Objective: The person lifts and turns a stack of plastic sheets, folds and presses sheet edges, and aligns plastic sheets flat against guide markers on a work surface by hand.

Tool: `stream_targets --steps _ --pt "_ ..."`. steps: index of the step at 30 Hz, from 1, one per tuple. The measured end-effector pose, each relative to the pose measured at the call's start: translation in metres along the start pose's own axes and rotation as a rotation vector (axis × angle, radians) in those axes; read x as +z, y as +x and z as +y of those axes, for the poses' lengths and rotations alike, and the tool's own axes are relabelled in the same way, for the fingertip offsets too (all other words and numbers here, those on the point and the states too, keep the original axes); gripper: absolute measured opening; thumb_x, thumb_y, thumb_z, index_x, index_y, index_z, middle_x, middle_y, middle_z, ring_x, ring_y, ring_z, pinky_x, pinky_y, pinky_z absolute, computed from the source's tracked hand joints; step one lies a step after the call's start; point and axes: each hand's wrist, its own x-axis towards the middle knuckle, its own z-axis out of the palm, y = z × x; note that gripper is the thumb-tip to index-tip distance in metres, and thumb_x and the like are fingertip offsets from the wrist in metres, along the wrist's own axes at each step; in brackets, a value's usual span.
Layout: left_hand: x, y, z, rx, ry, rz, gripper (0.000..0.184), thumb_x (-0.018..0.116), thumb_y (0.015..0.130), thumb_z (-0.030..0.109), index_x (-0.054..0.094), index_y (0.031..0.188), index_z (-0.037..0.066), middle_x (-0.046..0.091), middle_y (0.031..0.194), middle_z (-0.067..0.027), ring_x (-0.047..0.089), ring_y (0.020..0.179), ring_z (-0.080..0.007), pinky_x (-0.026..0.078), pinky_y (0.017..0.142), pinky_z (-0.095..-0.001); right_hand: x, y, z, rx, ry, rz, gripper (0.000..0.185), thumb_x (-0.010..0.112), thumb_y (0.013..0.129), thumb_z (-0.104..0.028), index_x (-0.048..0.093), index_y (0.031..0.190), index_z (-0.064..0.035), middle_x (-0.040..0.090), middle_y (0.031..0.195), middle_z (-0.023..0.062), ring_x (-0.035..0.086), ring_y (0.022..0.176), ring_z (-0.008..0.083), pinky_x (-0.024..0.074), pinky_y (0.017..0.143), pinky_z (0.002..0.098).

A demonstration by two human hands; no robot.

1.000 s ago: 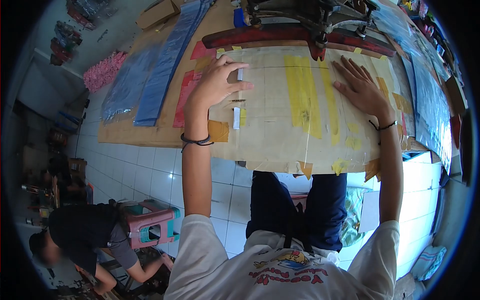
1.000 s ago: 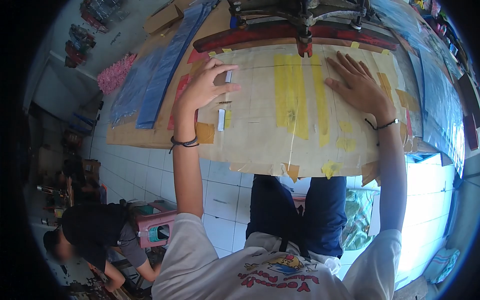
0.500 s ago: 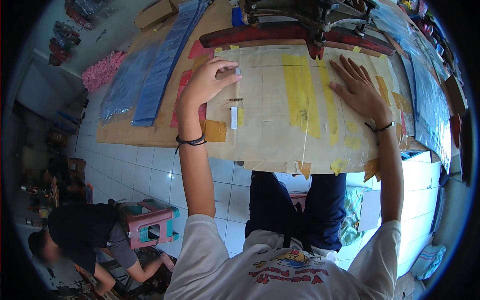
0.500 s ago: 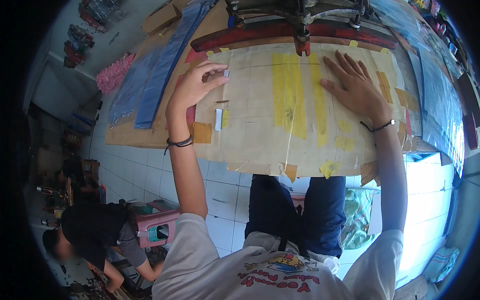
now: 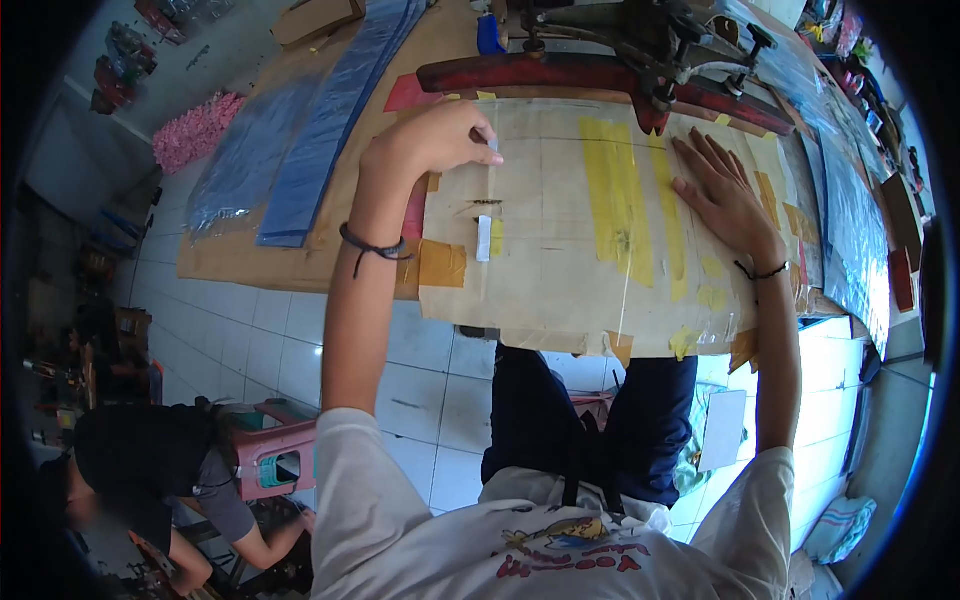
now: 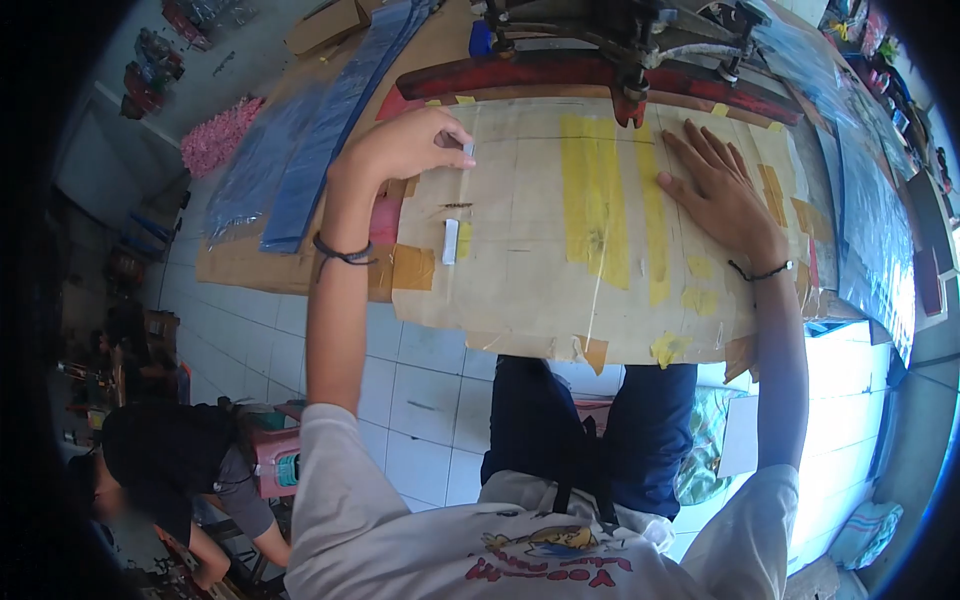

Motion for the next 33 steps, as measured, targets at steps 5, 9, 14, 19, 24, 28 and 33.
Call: stream_targets --steps 5,9,14,19,24,28,33 --pt "-0.017 0.017 0.009 0.032 0.207 -0.157 0.050 0.082 0.075 0.032 0.070 0.113 0.003 0.068 0.110 -0.0166 0.063 0.108 -0.0304 0.049 0.092 -0.0375 -0.009 -0.001 -0.008 -0.034 0.071 0.044 0.047 0.051 0.099 -0.037 0.054 0.136 -0.0078 0.043 0.149 0.0203 0.036 0.140 0.0376 0.0255 0.116 0.0458" --pt "-0.010 -0.006 -0.004 0.151 0.196 -0.005 0.058 0.080 0.076 0.039 0.065 0.119 0.003 0.069 0.104 -0.0188 0.063 0.105 -0.0335 0.050 0.090 -0.0421 -0.015 0.005 -0.010 0.002 0.125 -0.011 0.044 0.046 0.102 -0.035 0.054 0.134 -0.0066 0.044 0.147 0.0217 0.037 0.138 0.0383 0.0268 0.115 0.0455" --pt "-0.006 0.004 0.011 0.046 0.109 -0.074 0.073 0.069 0.083 0.052 0.052 0.137 0.005 0.069 0.088 -0.0210 0.066 0.090 -0.0375 0.046 0.096 -0.0442 -0.017 0.014 -0.009 0.027 0.085 -0.103 0.049 0.042 0.103 -0.037 0.047 0.142 -0.0078 0.036 0.152 0.0209 0.034 0.140 0.0379 0.0255 0.116 0.0464" --pt "0.014 0.010 0.018 0.137 0.308 0.094 0.056 0.065 0.089 0.043 0.061 0.127 0.002 0.068 0.084 -0.0201 0.067 0.084 -0.0359 0.049 0.088 -0.0428 -0.014 0.013 -0.007 0.034 -0.066 -0.216 0.062 0.041 0.103 -0.045 0.031 0.152 -0.0085 0.026 0.158 0.0208 0.024 0.146 0.0367 0.0220 0.119 0.0457" --pt "0.033 0.013 0.021 0.318 0.400 0.318 0.041 0.063 0.092 0.032 0.067 0.119 0.000 0.064 0.117 -0.0189 0.063 0.101 -0.0346 0.049 0.088 -0.0429 -0.025 0.027 -0.003 0.054 -0.163 -0.311 0.069 0.041 0.102 -0.049 0.026 0.154 -0.0065 0.026 0.158 0.0210 0.024 0.147 0.0344 0.0212 0.120 0.0435" --pt "0.043 0.013 0.026 0.293 0.313 0.238 0.042 0.062 0.093 0.029 0.064 0.121 -0.003 0.058 0.130 -0.0194 0.059 0.113 -0.0360 0.048 0.096 -0.0412 -0.001 0.029 0.019 -0.034 -0.144 -0.116 0.062 0.046 0.102 -0.042 0.035 0.149 -0.0027 0.032 0.155 0.0205 0.028 0.145 0.0336 0.0240 0.119 0.0420" --pt "0.060 0.024 0.016 0.348 0.180 0.269 0.052 0.059 0.096 0.034 0.055 0.131 -0.005 0.052 0.139 -0.0213 0.052 0.126 -0.0366 0.042 0.107 -0.0394 0.001 0.030 0.011 0.018 -0.093 -0.060 0.055 0.047 0.102 -0.039 0.044 0.142 0.0001 0.040 0.150 0.0208 0.037 0.139 0.0350 0.0277 0.116 0.0413"
